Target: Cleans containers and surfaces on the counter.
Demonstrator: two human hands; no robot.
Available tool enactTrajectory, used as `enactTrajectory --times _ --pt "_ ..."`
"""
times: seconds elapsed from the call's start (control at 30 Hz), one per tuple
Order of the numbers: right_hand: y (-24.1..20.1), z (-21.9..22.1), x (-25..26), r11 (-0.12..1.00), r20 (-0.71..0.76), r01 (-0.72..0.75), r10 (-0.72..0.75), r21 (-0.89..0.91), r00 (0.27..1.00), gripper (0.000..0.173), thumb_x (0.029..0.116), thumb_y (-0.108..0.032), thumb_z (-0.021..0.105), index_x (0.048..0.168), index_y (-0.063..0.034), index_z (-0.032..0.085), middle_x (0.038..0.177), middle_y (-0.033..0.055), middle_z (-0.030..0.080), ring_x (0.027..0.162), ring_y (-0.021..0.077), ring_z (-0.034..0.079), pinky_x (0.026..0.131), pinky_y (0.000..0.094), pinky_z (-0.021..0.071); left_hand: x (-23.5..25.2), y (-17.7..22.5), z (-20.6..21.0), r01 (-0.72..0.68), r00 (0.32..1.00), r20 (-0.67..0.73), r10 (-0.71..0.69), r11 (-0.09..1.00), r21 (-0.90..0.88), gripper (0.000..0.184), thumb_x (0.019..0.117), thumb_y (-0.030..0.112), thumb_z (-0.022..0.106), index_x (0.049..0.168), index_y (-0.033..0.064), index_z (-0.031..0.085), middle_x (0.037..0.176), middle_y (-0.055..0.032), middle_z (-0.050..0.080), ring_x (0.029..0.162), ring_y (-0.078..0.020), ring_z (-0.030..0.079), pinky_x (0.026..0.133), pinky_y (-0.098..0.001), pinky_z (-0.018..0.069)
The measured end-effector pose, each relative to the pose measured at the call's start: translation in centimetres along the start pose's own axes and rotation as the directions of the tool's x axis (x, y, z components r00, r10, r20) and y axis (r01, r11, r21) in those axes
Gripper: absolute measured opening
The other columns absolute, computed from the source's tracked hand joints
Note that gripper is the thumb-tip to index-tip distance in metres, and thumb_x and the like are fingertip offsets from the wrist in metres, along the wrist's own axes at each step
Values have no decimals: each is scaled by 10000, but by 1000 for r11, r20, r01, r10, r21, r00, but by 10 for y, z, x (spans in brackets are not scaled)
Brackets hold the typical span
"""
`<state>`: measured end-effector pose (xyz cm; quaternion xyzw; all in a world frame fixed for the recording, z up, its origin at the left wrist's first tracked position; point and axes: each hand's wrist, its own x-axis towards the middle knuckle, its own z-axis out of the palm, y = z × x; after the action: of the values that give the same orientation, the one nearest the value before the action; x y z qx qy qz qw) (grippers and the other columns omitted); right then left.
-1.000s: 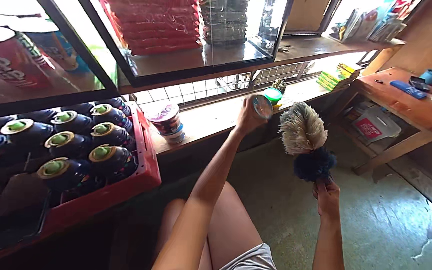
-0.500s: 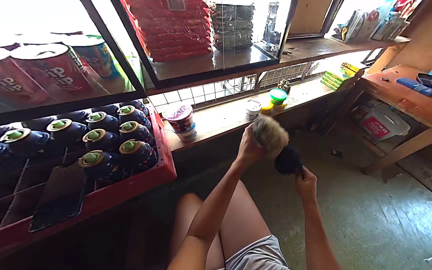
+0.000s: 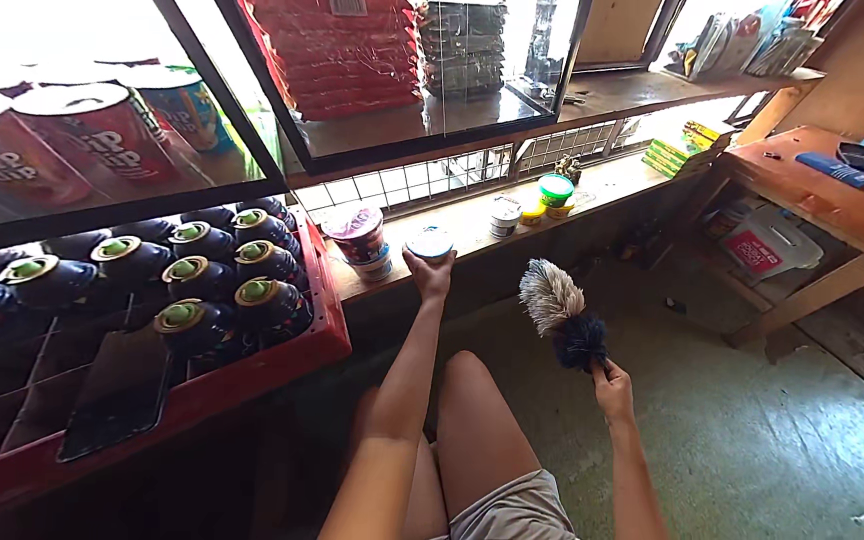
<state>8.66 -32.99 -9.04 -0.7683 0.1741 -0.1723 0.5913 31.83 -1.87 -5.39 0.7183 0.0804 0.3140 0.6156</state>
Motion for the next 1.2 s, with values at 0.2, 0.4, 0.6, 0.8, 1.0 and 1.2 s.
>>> enactTrajectory --times 0.2,0.4,0.6,0.8,1.0,1.2 --pt "-1 4 0 1000 16 -13 13 20 1000 180 1013 -50 577 941 41 715 744 -5 674 649 -54 563 671 152 481 4 -12 4 -27 998 -52 27 1000 0 1199 752 166 913 1584 -56 79 1616 -305 235 1504 -339 304 1238 -401 262" --pt "-1 4 -2 1000 25 -1 2 -29 1000 185 1013 -69 579 989 54 715 803 47 699 720 -4 611 747 216 517 16 -17 6 -36 995 -92 35 999 -13 1237 728 181 930 1578 -71 68 1607 -302 260 1494 -324 329 1235 -379 277" --pt "2 6 0 1000 12 -5 5 -21 1000 186 1014 -68 581 979 57 714 785 37 690 694 -22 591 721 187 498 -1 -18 3 -55 990 -126 65 995 82 1173 778 228 885 1586 -66 88 1621 -309 223 1509 -368 281 1240 -433 250" --pt "7 9 4 1000 -31 5 -4 31 1000 177 1002 -41 577 934 62 705 723 -6 657 630 -59 547 656 141 472 -98 19 18 -106 983 166 84 986 130 1085 858 365 762 1576 -117 107 1662 -333 13 1559 -450 53 1262 -552 133" --pt "5 -2 9 991 -65 27 -19 128 998 196 1013 -31 531 912 13 694 637 -86 588 509 -71 459 522 115 410 -35 22 81 -351 908 279 312 931 102 1150 773 371 864 1562 -116 183 1644 -345 124 1532 -477 174 1230 -578 237" --pt "0 -10 14 965 -138 -83 120 249 983 295 1057 -69 470 798 -98 609 487 -111 425 376 -31 328 381 139 287 33 3 131 -132 942 321 96 987 92 1425 644 389 947 1622 2 -15 1625 -316 213 1507 -429 266 1233 -533 253"
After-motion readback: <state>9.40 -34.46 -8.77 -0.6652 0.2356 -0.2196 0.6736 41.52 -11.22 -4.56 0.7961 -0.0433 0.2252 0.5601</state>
